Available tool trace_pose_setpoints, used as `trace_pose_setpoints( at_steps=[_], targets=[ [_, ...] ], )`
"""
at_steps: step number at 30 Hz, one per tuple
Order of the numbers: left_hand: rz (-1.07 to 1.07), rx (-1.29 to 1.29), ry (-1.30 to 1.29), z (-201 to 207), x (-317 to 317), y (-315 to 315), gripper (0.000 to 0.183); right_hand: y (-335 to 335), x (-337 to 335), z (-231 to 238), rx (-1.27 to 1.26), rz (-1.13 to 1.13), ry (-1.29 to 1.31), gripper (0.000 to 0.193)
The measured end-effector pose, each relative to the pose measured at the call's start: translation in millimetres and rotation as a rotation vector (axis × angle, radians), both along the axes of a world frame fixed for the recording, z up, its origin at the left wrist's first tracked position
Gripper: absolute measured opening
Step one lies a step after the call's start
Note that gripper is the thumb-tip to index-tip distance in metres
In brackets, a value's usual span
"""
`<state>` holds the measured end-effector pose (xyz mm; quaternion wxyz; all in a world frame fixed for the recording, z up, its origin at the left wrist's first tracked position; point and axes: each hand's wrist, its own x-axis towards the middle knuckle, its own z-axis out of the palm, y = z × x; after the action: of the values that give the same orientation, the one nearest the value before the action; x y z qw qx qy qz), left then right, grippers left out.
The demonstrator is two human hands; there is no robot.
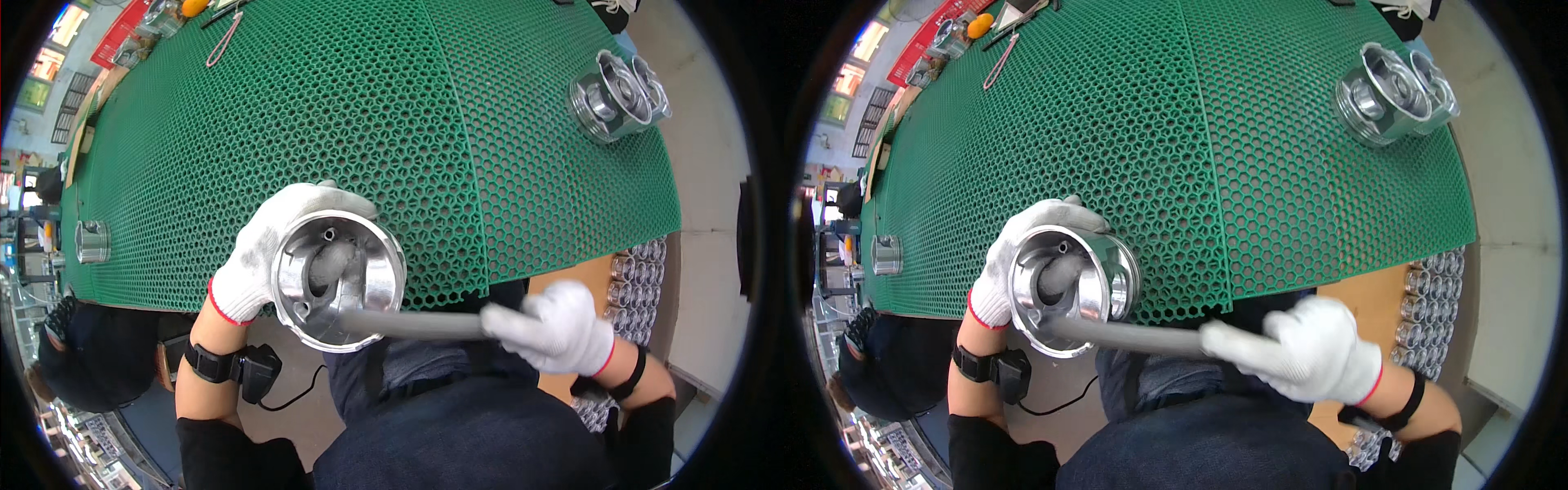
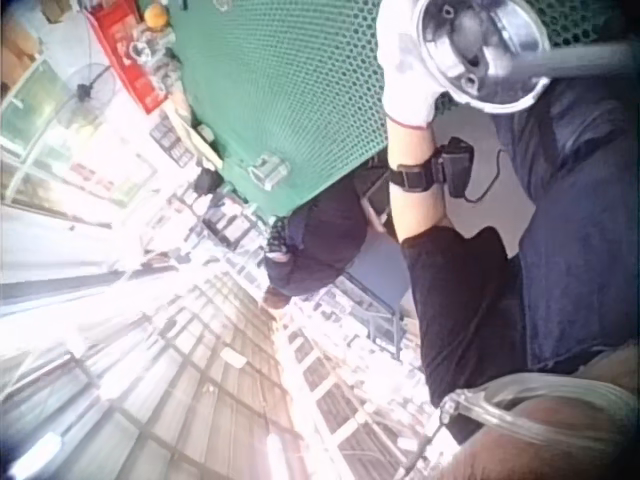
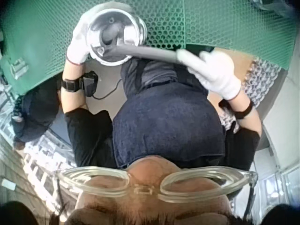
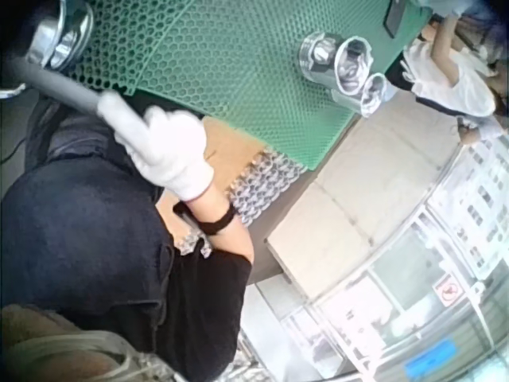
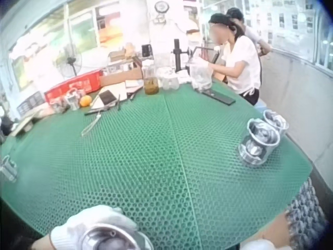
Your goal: Filing the inside and edges of metal engine piston components using a metal file tool on a protective workbench matrix.
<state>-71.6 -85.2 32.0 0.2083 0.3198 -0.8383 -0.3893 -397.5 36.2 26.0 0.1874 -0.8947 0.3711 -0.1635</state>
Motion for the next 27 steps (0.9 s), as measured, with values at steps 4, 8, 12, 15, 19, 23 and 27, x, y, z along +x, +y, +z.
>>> trace_pose_setpoints(
  at_steps=[4, 8, 12, 15, 19, 23, 27],
  targets=[
    [0.089, 0.494, 0.109, -2.2, 0.2, -5.7, 0.041, -59.1, 58.0, -7.4, -0.079, -0.013, -0.203, 0.063],
    [0.019, 0.150, 0.100, -5.1, 13.6, -5.5, 0.054, -39.5, 32.1, 3.5, 0.063, 0.068, -0.043, 0.062],
    [-0.001, 0.066, -0.093, 14.6, -1.0, -3.5, 0.063, -33.9, 7.4, 0.1, 0.030, 0.039, -0.092, 0.060],
    [0.008, 0.162, -0.023, 0.7, 2.0, -1.9, 0.050, -74.1, 53.4, 8.1, 0.002, -0.047, -0.167, 0.055],
    [0.069, -0.064, -0.023, -6.3, 22.8, 1.0, 0.050, -95.2, 67.5, 7.3, 0.293, -0.080, -0.321, 0.049],
    [0.634, -0.281, 0.306, -8.0, 28.7, 38.4, 0.072, -54.0, 14.9, -20.2, 0.507, -0.329, -0.653, 0.064],
    [0.745, -0.115, 0.608, -22.8, 0.8, 82.5, 0.106, -54.6, 20.3, -19.4, 0.351, -0.301, -0.527, 0.054]
  ],
)
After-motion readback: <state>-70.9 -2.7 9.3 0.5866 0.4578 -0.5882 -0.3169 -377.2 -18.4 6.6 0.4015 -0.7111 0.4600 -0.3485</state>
